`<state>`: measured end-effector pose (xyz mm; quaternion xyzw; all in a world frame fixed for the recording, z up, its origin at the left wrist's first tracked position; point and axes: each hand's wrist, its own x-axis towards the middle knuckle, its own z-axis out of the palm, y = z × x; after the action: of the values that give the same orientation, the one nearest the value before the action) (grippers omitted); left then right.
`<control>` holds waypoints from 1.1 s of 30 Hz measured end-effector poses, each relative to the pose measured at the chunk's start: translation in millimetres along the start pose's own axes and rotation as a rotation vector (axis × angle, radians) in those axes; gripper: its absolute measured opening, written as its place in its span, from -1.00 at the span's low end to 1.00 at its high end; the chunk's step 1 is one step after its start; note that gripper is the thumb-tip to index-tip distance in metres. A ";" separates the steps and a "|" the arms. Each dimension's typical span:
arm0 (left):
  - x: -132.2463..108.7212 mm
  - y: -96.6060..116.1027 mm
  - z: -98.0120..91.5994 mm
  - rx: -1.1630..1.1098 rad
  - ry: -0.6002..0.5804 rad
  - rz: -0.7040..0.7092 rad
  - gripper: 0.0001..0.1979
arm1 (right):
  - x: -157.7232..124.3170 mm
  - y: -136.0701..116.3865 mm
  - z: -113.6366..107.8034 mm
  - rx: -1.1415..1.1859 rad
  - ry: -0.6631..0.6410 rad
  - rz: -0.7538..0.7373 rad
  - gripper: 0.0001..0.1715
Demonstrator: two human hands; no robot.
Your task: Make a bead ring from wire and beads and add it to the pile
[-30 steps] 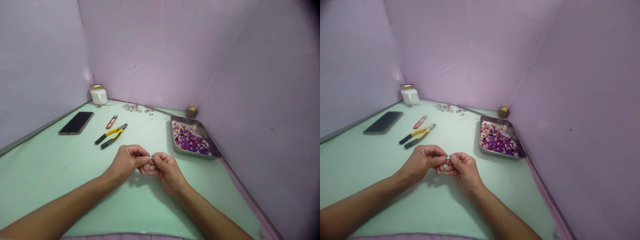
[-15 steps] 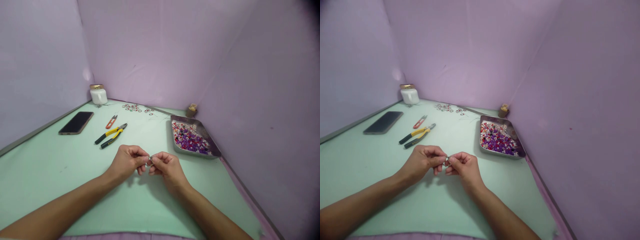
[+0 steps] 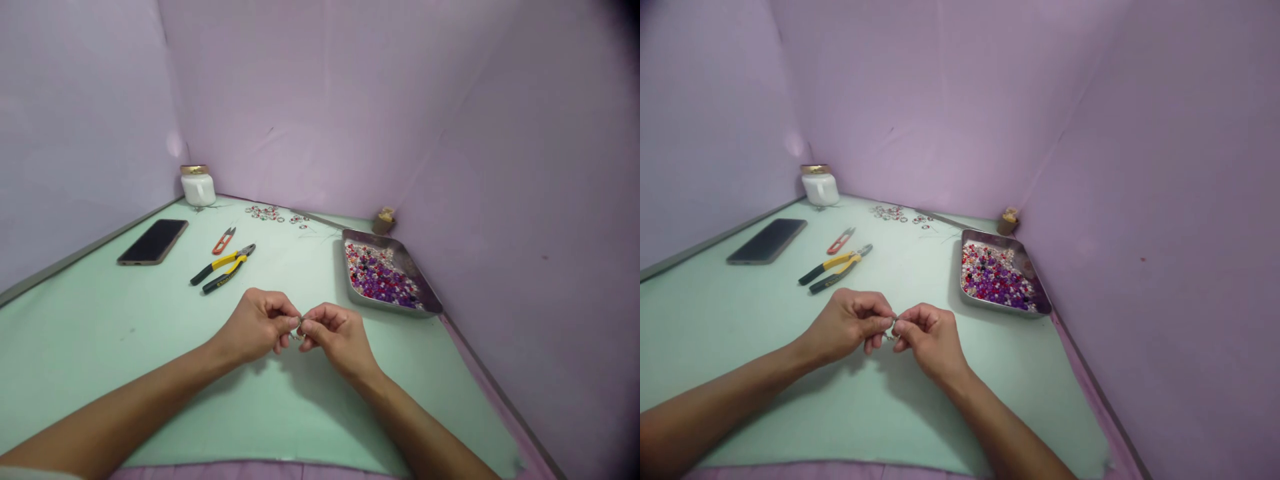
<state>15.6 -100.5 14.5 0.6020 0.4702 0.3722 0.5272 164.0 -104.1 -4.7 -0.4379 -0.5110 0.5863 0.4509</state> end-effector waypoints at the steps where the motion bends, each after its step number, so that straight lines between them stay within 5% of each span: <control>1: 0.7 -1.2 0.4 -0.004 -0.001 -0.005 -0.93 | 0.8 0.2 -1.2 -0.029 -0.013 0.004 -0.84; 9: 3.6 -5.2 -1.2 -0.182 -0.054 -0.077 -0.92 | 1.5 -0.4 -6.6 -0.327 -0.014 -0.091 -0.90; 21: 5.4 -7.0 1.4 -0.226 -0.005 -0.166 -0.91 | 1.0 6.3 -5.6 -0.370 -0.033 -0.171 -0.93; 29: 7.1 -2.3 -6.3 -0.295 -0.035 -0.152 -0.93 | 5.5 -1.0 -6.2 0.113 -0.139 0.139 -0.74; 33: 8.4 0.1 -9.0 -0.306 -0.063 -0.167 -0.92 | 5.1 0.0 -6.4 0.175 -0.188 0.191 -0.70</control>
<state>9.5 -89.8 15.7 0.4848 0.4398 0.3753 0.6563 169.2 -97.9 -5.6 -0.3866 -0.4539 0.7073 0.3798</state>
